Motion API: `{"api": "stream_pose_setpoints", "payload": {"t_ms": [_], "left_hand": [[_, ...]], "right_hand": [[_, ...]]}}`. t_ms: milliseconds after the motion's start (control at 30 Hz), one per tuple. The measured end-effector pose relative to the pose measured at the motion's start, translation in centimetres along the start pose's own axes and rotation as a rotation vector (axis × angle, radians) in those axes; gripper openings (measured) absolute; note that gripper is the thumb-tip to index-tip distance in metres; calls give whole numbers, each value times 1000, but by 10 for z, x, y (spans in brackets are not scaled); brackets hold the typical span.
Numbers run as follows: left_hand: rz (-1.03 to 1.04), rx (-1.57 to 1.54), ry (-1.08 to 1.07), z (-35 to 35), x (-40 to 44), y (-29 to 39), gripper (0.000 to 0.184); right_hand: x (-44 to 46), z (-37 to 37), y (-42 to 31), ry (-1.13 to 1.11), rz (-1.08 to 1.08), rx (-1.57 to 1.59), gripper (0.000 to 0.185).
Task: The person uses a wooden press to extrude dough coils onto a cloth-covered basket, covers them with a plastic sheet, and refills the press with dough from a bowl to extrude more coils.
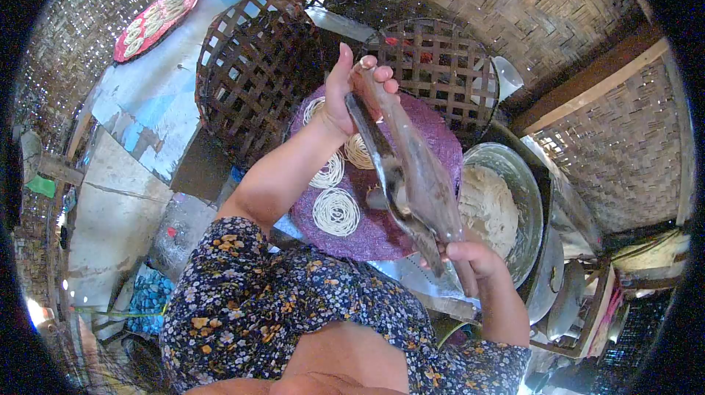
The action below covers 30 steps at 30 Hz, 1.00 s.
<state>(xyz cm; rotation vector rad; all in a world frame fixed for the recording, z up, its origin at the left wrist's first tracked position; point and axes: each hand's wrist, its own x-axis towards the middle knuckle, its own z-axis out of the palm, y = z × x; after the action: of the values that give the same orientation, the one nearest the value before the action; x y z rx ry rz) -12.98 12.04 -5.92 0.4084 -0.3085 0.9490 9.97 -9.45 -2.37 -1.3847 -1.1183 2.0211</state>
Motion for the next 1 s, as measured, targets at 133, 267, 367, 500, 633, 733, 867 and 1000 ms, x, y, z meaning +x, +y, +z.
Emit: {"api": "stream_pose_setpoints", "payload": {"t_ms": [133,267,367,500,633,733,867,1000], "left_hand": [[-12,-62,-72,17,-9,-10,45],[23,-115,-197,40,2,-3,45],[60,-19,-251,58,3,18,48],[64,25,-307,70,-13,18,54],[61,-14,-331,68,-19,-1,56],[57,-57,-423,67,-12,-7,56],[42,-20,-679,80,8,13,57],[59,142,-613,101,-4,35,53]], "right_hand": [[-31,28,-23,205,-48,23,86],[-40,14,-43,223,-84,-259,73],[-30,24,-43,223,-174,-329,71],[-37,28,-30,128,-163,-322,69],[-59,23,-26,163,-94,-331,75],[-70,30,-45,276,-129,-464,80],[-61,37,-63,307,-213,-560,81],[-47,39,-63,224,-295,-595,79]]}}
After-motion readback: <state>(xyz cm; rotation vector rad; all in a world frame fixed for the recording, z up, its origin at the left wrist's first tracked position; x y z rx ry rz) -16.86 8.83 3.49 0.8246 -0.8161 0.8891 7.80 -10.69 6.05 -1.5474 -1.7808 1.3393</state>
